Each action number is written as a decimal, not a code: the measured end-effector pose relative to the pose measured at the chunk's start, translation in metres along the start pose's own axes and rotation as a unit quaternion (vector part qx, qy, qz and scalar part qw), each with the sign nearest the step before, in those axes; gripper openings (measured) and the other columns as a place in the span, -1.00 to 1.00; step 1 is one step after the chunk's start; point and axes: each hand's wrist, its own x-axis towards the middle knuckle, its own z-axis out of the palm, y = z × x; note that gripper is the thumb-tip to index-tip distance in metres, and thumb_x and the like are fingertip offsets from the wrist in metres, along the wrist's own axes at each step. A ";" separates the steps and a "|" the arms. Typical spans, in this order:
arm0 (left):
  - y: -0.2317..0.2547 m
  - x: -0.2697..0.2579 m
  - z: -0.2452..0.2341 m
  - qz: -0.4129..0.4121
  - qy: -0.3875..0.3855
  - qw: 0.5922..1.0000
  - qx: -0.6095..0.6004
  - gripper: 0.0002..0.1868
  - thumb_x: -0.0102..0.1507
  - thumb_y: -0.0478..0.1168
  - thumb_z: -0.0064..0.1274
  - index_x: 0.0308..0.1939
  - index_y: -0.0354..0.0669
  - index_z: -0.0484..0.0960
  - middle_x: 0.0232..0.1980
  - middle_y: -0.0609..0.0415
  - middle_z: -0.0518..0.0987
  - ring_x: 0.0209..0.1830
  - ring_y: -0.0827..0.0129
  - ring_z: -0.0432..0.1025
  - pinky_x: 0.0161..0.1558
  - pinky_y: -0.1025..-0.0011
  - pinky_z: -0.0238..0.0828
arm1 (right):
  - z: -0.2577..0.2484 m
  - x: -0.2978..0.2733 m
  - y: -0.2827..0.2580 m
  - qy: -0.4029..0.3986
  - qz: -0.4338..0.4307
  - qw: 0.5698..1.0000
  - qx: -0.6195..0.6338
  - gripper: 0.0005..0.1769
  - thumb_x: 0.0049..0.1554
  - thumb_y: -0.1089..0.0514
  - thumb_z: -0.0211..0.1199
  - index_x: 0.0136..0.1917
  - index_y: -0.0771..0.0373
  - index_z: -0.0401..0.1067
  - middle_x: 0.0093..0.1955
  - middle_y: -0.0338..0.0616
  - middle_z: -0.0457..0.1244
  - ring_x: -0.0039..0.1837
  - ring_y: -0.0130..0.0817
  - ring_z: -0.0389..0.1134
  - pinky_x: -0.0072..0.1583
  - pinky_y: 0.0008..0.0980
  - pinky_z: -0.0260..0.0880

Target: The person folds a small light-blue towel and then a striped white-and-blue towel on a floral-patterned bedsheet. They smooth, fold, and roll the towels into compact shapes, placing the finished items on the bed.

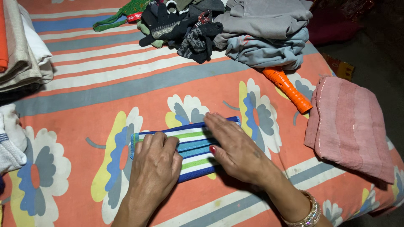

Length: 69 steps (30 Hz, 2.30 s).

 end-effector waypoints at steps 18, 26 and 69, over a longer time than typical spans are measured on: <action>-0.037 -0.012 -0.005 -0.118 0.091 0.986 0.073 -0.87 0.23 -0.29 0.05 -0.22 -0.30 0.63 -0.34 -0.17 0.56 -0.25 -0.02 0.50 -0.18 0.01 0.44 | 0.007 -0.010 0.053 -0.063 0.172 0.972 -0.146 -0.23 0.33 -0.21 -0.14 0.51 0.47 0.04 0.58 0.37 -0.08 0.60 0.24 -0.13 0.48 0.16 -0.12; -0.054 -0.017 -0.020 -0.322 0.027 0.946 0.021 -0.62 0.32 0.08 0.07 -0.11 -0.19 0.64 -0.30 -0.17 0.68 -0.25 -0.07 0.59 -0.18 -0.01 0.48 | -0.002 0.007 0.069 0.025 0.165 0.978 -0.123 -0.54 0.14 -0.07 0.31 0.18 0.26 0.51 0.09 0.13 0.31 0.19 0.07 0.28 0.22 -0.01 0.27; -0.053 -0.003 -0.024 -0.383 0.043 0.882 -0.271 -0.80 0.25 -0.21 0.15 -0.10 -0.19 0.58 -0.53 0.12 0.66 -0.54 0.54 0.52 -0.42 0.51 0.43 | -0.031 0.006 0.073 -0.110 0.136 0.980 0.094 -0.54 -0.14 0.12 0.57 0.05 0.18 0.56 -0.17 -0.23 0.34 -0.11 -0.41 0.35 -0.09 -0.33 0.38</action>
